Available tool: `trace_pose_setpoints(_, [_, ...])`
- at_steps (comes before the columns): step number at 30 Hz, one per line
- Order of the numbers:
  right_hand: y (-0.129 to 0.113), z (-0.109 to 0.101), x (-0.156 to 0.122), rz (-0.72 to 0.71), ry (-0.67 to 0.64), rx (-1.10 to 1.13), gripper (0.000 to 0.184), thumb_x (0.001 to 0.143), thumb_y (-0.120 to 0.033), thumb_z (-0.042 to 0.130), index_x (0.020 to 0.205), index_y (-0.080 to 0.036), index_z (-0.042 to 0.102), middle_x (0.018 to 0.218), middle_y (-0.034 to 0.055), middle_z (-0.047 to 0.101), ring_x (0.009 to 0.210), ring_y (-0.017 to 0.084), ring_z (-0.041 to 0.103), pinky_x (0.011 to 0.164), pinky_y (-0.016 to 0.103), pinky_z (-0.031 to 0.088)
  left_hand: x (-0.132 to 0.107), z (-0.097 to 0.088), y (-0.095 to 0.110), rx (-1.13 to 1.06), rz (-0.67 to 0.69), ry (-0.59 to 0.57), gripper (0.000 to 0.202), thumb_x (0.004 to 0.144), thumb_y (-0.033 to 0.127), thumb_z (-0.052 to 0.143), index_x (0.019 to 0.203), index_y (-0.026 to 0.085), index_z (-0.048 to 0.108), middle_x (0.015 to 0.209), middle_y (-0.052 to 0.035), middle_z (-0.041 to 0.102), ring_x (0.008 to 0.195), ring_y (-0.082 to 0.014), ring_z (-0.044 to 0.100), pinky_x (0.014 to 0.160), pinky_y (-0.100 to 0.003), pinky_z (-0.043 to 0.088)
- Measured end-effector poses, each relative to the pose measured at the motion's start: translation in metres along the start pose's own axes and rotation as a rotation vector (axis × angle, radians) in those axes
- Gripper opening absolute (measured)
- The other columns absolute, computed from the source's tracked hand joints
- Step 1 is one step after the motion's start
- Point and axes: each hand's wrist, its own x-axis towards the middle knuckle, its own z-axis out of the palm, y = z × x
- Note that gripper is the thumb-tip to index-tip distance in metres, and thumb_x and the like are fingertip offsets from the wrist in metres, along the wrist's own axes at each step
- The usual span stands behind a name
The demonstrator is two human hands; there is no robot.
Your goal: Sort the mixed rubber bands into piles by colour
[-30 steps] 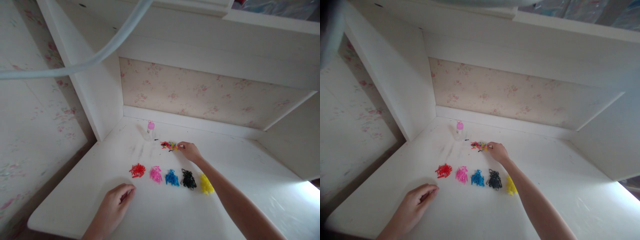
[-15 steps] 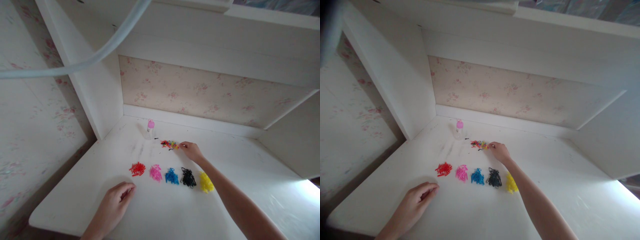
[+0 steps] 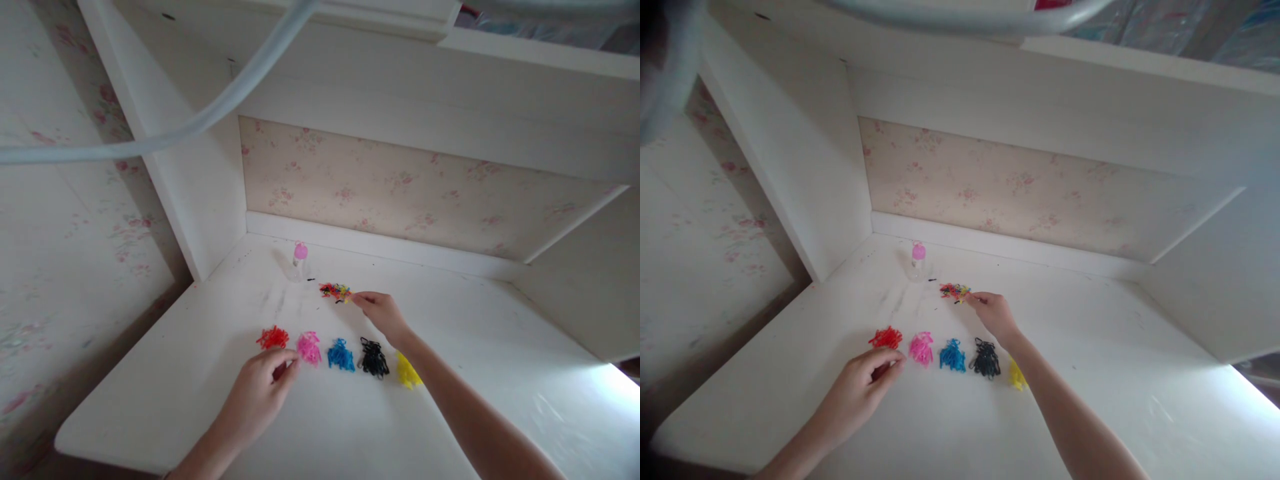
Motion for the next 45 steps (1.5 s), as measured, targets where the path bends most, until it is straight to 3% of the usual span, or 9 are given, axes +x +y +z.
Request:
trace_pose_setpoints(7, [-0.033, 0.003, -0.036, 0.139, -0.203, 0.532, 0.040, 0.071, -0.051, 0.063, 0.084, -0.013, 0.067, 0.046, -0.0103, 0.023, 0.042, 0.005, 0.015, 0.039, 0.022, 0.009, 0.045, 0.022, 0.026, -0.180, -0.041, 0.013, 0.036, 0.083, 0.045, 0.051, 0.100, 0.018, 0.066, 0.071, -0.0010, 0.064, 0.062, -0.0138, 0.057, 0.060, -0.022, 0.044])
trace_pose_setpoints(13, [-0.047, 0.005, -0.060, 0.148, -0.336, 0.758, 0.028, 0.073, -0.043, 0.066, 0.078, -0.015, 0.063, 0.045, -0.0112, 0.022, 0.042, 0.004, 0.013, 0.039, 0.022, 0.009, 0.053, 0.033, 0.037, -0.322, -0.043, 0.008, 0.043, 0.083, 0.050, 0.049, 0.106, 0.017, 0.064, 0.072, -0.0006, 0.062, 0.060, -0.0125, 0.054, 0.057, -0.021, 0.041])
trace_pose_setpoints(16, [-0.049, 0.006, -0.066, 0.149, -0.347, 0.779, 0.027, 0.073, -0.042, 0.066, 0.075, -0.015, 0.063, 0.045, -0.0107, 0.023, 0.042, 0.004, 0.014, 0.040, 0.022, 0.009, 0.049, 0.034, 0.041, -0.321, -0.003, 0.013, 0.038, 0.086, 0.048, 0.045, 0.100, 0.018, 0.065, 0.072, 0.0005, 0.061, 0.060, -0.0118, 0.051, 0.055, -0.021, 0.039])
trace_pose_setpoints(20, [-0.048, 0.008, -0.070, 0.138, -0.330, 0.758, 0.028, 0.073, -0.043, 0.066, 0.072, -0.015, 0.062, 0.046, -0.0102, 0.023, 0.042, 0.004, 0.014, 0.040, 0.022, 0.010, 0.044, 0.035, 0.041, -0.241, 0.048, 0.045, 0.035, 0.090, 0.043, 0.041, 0.076, 0.018, 0.063, 0.065, 0.0027, 0.052, 0.057, -0.0104, 0.048, 0.053, -0.020, 0.035])
trace_pose_setpoints(24, [-0.048, 0.008, -0.074, 0.048, -0.254, 0.647, 0.031, 0.074, -0.046, 0.064, 0.073, -0.015, 0.064, 0.049, -0.0082, 0.027, 0.044, 0.004, 0.017, 0.041, 0.022, 0.011, 0.038, 0.033, 0.038, -0.077, 0.078, 0.117, 0.036, 0.091, 0.035, 0.040, 0.065, 0.018, 0.056, 0.061, 0.0035, 0.048, 0.057, -0.0101, 0.048, 0.055, -0.021, 0.034])
trace_pose_setpoints(30, [-0.042, 0.013, -0.068, -0.001, -0.221, 0.460, 0.034, 0.075, -0.050, 0.057, 0.076, -0.017, 0.066, 0.051, -0.0058, 0.034, 0.045, 0.006, 0.023, 0.042, 0.022, 0.015, 0.019, 0.020, 0.022, 0.054, 0.082, 0.121, 0.031, 0.092, 0.033, 0.040, 0.073, 0.019, 0.061, 0.064, 0.0011, 0.056, 0.059, -0.0117, 0.051, 0.059, -0.021, 0.037])
trace_pose_setpoints(37, [-0.034, 0.027, -0.052, -0.189, -0.170, -0.193, 0.029, 0.082, -0.036, 0.046, 0.082, -0.024, 0.073, 0.065, 0.0007, 0.064, 0.059, 0.012, 0.052, 0.055, 0.022, 0.034, -0.020, 0.008, -0.008, 0.111, 0.012, 0.094, 0.030, 0.090, 0.037, 0.043, 0.071, 0.020, 0.060, 0.063, 0.0007, 0.054, 0.056, -0.0117, 0.050, 0.055, -0.020, 0.039])
trace_pose_setpoints(41, [-0.038, 0.042, -0.046, -0.229, -0.185, -0.437, 0.031, 0.084, -0.031, 0.043, 0.087, -0.027, 0.073, 0.078, 0.0024, 0.070, 0.068, 0.014, 0.059, 0.057, 0.022, 0.034, -0.030, 0.009, -0.012, 0.148, 0.001, 0.046, 0.034, 0.092, 0.036, 0.040, 0.069, 0.020, 0.057, 0.062, 0.0014, 0.050, 0.056, -0.0112, 0.050, 0.055, -0.020, 0.038])
trace_pose_setpoints(45, [-0.040, 0.055, -0.040, -0.252, -0.202, -0.584, 0.031, 0.084, -0.032, 0.042, 0.086, -0.029, 0.073, 0.082, 0.0031, 0.071, 0.072, 0.016, 0.061, 0.057, 0.023, 0.032, -0.029, 0.011, -0.008, 0.174, 0.015, 0.028, 0.030, 0.093, 0.034, 0.037, 0.080, 0.021, 0.061, 0.067, 0.0005, 0.053, 0.059, -0.0116, 0.054, 0.057, -0.020, 0.040])
